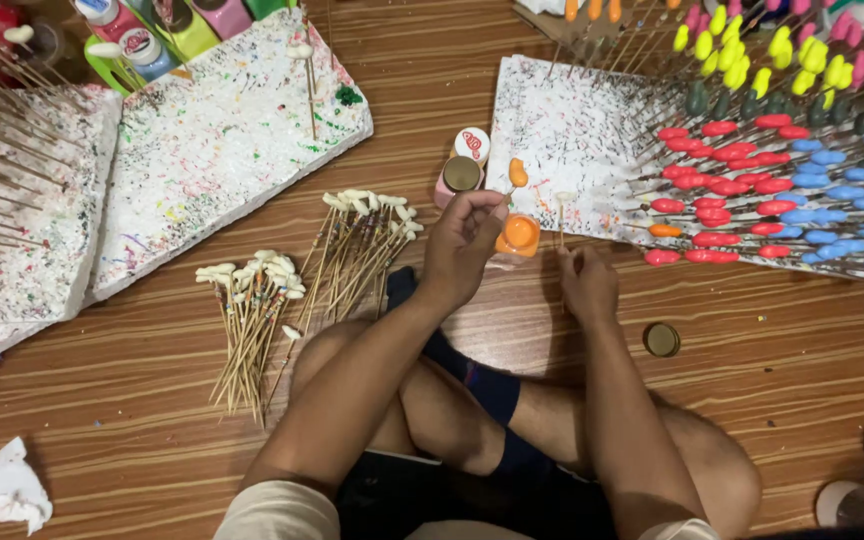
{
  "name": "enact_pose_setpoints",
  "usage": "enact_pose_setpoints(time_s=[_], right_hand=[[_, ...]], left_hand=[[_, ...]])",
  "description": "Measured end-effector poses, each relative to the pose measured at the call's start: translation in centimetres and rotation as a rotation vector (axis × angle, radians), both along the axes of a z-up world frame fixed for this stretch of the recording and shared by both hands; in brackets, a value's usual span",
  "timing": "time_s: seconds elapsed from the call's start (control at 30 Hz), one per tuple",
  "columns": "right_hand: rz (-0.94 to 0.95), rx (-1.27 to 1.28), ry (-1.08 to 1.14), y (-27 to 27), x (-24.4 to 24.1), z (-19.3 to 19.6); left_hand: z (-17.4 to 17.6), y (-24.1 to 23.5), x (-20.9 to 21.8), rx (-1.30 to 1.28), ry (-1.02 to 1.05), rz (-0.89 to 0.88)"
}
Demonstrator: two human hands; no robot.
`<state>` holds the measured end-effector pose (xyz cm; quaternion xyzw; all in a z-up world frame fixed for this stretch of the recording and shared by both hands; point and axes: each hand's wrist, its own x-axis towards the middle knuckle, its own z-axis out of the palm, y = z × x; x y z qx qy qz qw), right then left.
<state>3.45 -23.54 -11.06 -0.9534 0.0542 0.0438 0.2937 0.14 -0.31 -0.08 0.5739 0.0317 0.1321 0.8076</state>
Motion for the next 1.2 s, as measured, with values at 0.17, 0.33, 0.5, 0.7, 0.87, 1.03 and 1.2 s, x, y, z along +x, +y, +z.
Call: enact_pose_setpoints(time_s=[0.17, 0.33, 0.5, 0.7, 0.87, 1.03, 1.2], right_hand=[[0.118, 0.174, -0.461, 2.6, 0.4, 2.6], [0.103, 0.316, -0.546, 4.6, 2.3, 5.2], [-0.066, 0.276, -0.250, 5.2, 7.4, 3.8], [0.029, -0.032, -0.044, 5.8, 15.1, 2.5], [0.046, -0.187, 0.161, 6.1, 19.4, 0.8], [0.072, -0.332, 0.227, 6.9, 20.6, -0.2], [0.086, -0.348, 0.172, 7.5, 19.6, 0.7]], left_hand=[[0.0, 0.5, 1.3, 0.027, -0.038, 0.024], [1.8, 0.6, 5.6, 0.092, -0.112, 0.043], [4.8, 0.5, 12.7, 0.345, -0.261, 0.143], [1.0, 1.6, 22.4, 0.442, -0.219, 0.198], [-1.3, 1.6, 26.1, 0.506, -0.357, 0.239], [-3.7, 1.7, 29.1, 0.474, -0.393, 0.277], [-5.0, 2.1, 30.5, 0.553, -0.426, 0.310]])
